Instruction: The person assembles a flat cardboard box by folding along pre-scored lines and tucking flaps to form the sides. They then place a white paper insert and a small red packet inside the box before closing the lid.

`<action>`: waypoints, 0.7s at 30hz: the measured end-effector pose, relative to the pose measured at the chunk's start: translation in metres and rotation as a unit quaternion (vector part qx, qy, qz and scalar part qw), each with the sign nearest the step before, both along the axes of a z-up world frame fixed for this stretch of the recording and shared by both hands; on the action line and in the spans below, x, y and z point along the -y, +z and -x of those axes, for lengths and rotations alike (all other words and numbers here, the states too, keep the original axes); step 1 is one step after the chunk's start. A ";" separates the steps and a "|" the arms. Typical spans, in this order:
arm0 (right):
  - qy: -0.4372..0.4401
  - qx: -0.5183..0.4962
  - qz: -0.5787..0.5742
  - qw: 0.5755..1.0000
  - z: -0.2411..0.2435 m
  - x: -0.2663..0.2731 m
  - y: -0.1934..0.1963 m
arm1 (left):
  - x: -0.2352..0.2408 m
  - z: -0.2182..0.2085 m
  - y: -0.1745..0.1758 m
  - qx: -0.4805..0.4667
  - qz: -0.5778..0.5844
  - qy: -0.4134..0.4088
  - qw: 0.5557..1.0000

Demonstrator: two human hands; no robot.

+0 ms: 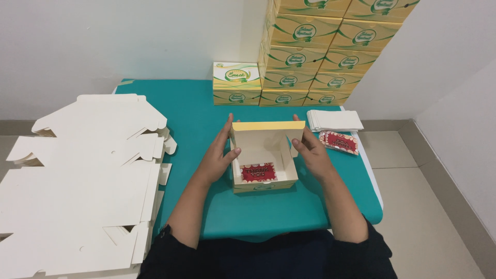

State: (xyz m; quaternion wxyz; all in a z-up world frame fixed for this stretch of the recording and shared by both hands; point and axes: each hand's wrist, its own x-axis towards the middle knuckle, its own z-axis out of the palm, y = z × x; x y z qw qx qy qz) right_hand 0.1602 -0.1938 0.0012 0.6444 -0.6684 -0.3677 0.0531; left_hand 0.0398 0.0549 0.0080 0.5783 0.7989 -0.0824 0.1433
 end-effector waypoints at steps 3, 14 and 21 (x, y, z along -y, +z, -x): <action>0.005 0.013 -0.019 1.000 -0.006 0.002 -0.014 | -0.002 -0.005 -0.008 0.004 0.018 0.001 1.000; 0.007 0.096 -0.054 0.994 0.003 -0.006 -0.019 | -0.008 -0.011 -0.020 0.043 0.040 0.007 0.998; 0.014 0.108 -0.075 0.991 0.001 -0.005 -0.026 | -0.006 -0.012 -0.022 0.064 0.060 0.006 0.996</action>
